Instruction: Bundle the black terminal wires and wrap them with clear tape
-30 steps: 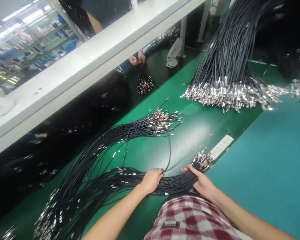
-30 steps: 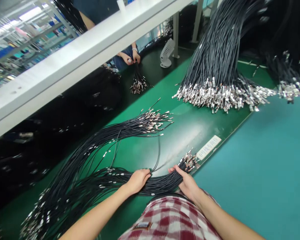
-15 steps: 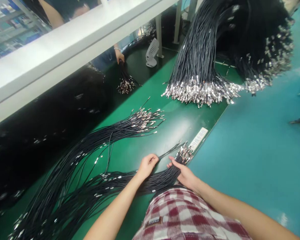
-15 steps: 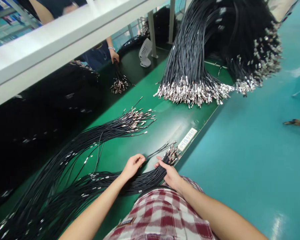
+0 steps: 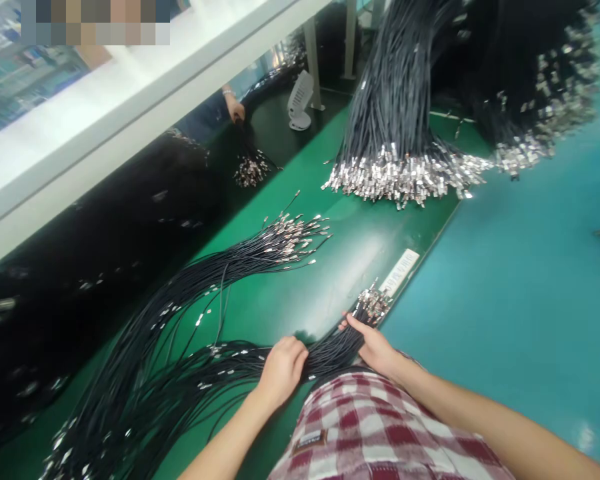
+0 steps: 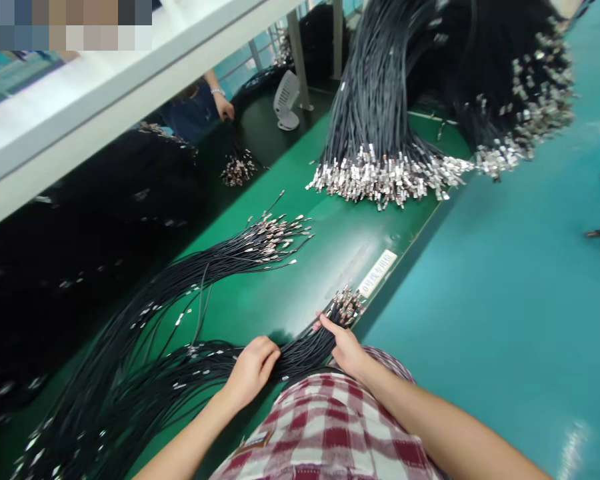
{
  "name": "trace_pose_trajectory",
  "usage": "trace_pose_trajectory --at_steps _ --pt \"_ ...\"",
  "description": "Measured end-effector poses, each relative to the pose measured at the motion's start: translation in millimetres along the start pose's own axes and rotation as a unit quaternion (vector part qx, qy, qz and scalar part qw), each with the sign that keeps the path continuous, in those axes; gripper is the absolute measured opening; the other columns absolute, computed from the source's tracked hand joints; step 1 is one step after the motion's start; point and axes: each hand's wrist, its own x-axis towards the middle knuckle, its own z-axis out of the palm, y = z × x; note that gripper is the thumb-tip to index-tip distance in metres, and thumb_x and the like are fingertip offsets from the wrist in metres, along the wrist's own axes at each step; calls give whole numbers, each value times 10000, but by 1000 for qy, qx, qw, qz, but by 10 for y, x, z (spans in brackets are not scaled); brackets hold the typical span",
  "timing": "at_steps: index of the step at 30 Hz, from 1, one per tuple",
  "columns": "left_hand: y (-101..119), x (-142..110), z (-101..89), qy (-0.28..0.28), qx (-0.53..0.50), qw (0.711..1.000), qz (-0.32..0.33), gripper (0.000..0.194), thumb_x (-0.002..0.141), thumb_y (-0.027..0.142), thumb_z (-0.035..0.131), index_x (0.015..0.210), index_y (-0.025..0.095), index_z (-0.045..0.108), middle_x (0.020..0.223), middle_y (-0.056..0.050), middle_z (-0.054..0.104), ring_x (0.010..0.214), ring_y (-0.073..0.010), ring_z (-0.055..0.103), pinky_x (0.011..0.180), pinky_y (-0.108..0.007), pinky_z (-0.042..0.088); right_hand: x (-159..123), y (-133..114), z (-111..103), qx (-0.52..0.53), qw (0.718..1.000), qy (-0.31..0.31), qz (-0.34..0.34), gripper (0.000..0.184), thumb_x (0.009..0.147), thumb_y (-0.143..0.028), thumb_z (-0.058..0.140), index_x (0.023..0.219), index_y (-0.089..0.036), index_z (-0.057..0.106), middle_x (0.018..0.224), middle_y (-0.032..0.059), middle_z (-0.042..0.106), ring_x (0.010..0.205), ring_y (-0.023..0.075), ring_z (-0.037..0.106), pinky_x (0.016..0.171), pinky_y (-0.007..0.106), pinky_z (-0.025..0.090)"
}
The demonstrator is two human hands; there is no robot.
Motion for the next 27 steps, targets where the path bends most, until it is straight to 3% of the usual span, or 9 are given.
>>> trace_pose_trajectory --at_steps 3,5,8,10,13,15,17,22,27 --pt "-23 -84 -68 -69 94 990 80 342 967 313 371 752 197 610 797 -80 614 804 -216 562 767 -355 427 -15 15 -34 -16 1000 -6 24 225 736 -282 795 910 -147 748 939 63 749 914 189 669 801 247 532" --pt "-168 31 -199 -35 88 994 53 349 963 357 411 716 203 603 767 -66 611 784 -205 567 759 -340 435 12 28 -72 4 999 1 47 172 724 -270 809 834 -159 739 923 57 751 917 187 679 827 249 542" --pt "-627 386 -589 149 69 981 -101 227 939 308 450 828 186 607 898 -87 622 902 -226 576 828 -348 444 62 40 -110 34 997 15 66 173 671 -233 852 727 -178 699 778 25 737 811 185 698 787 270 574" --pt "-983 637 -891 264 54 932 -243 133 884 238 521 974 160 579 1029 -128 604 1025 -265 555 879 -381 429 76 40 -112 40 996 20 75 181 665 -207 856 732 -176 691 755 23 732 778 182 702 749 271 591" --pt "-1324 904 -1154 313 -22 874 -371 143 864 210 546 987 137 549 967 -128 612 987 -268 575 841 -370 432 77 34 -97 51 995 28 86 167 682 -181 842 754 -173 691 771 32 737 772 183 709 734 278 607" --pt "-1354 959 -1112 291 -56 891 -345 127 916 212 453 918 144 561 875 -93 619 889 -225 589 800 -333 437 78 32 -88 58 994 30 88 165 687 -172 837 769 -177 694 782 32 739 775 185 714 735 281 614" --pt "-1256 889 -918 261 -77 917 -293 201 941 234 410 858 162 579 814 -47 618 811 -179 579 771 -289 439 82 31 -84 61 994 32 88 173 683 -167 839 781 -178 697 786 33 740 773 185 716 733 276 616" --pt "-869 287 -370 107 -167 973 -116 295 969 380 383 937 177 594 792 -5 615 730 -143 556 725 -253 439 91 25 -84 66 993 40 91 190 674 -153 842 790 -174 693 779 29 737 769 181 717 735 273 617" --pt "-718 -213 -296 -34 -162 985 -48 311 985 376 368 960 186 613 867 -22 642 782 -138 586 757 -247 433 89 14 -72 64 992 53 97 193 675 -137 835 795 -175 688 771 27 736 753 185 718 707 280 620"
